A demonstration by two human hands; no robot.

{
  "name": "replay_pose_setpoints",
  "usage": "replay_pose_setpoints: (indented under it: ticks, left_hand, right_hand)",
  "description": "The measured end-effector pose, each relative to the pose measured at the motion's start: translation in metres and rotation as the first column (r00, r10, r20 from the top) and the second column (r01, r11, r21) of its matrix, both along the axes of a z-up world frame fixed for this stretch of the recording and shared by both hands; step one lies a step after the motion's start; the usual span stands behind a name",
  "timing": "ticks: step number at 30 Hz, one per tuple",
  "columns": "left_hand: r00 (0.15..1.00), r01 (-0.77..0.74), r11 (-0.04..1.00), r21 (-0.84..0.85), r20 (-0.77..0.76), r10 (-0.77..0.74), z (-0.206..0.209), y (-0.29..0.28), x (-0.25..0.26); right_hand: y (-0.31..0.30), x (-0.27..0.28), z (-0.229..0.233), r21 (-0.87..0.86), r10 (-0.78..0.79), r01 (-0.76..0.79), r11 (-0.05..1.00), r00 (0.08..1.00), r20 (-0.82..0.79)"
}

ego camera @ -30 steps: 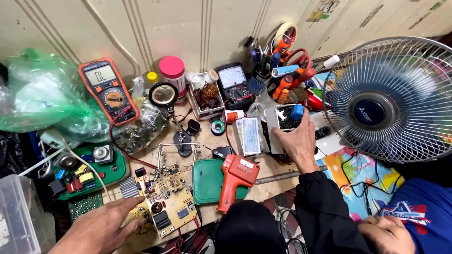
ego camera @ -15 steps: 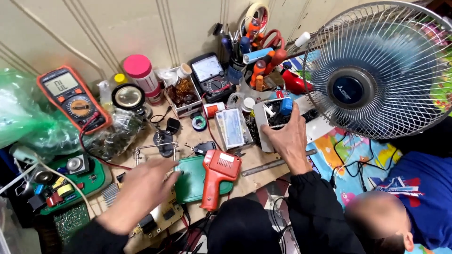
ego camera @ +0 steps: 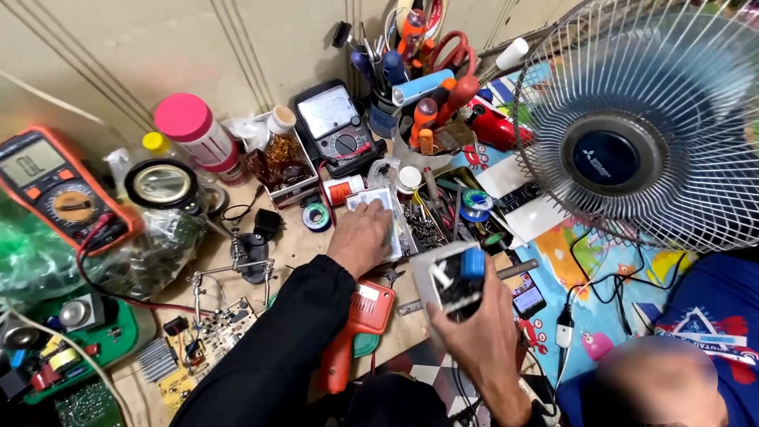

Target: Sorting electronic components and inspecting circuit boards on a repair bench.

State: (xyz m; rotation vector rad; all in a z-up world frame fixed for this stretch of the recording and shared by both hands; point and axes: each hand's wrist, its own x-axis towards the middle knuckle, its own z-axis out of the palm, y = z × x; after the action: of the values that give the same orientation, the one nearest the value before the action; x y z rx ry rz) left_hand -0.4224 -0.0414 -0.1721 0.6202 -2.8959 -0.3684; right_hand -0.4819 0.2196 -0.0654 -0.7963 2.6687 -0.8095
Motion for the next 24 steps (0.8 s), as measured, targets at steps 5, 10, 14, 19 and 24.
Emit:
replay_pose_setpoints:
  ticks: [5,10,14,19,24]
  left_hand:
    - [0.985,0.142,0.988,-0.058,0.109,-0.135,-0.006,-0.007,-0.009]
    - [0.975,0.136,0.99,0.03,0.175,-0.139,-0.001,-0.018,-0.017]
    - [0.975,0.194,0.978,-0.072,0.126,-0.184,-0.022,-0.028,-0.031]
    - [0.938,0.305,0.922,-0.238,0.243,-0.247,-0.007,-0.037,-0.052]
    - [0.893,0.433,0.843,-0.319,0.278,-0.353,0.0,-0.045,-0.041]
  right_hand:
    - [0.025,0.026,-0.045,0.156,0.05,-0.052,0.986,0.999,0.016]
    - [0.018,0.028,-0.068,0.24,0.054,-0.077,0.968,0.993,0.104]
    - [0.017,0.018,-0.097,0.2,0.157,-0.133,0.971,0.982,-0.108]
    - [0.009,0.012,-0.094,0.268,0.154,-0.122,0.956,0.983,-0.099]
    - [0.019,0.011,-0.088,0.287,0.167,-0.135,0.948,0.982,-0.091]
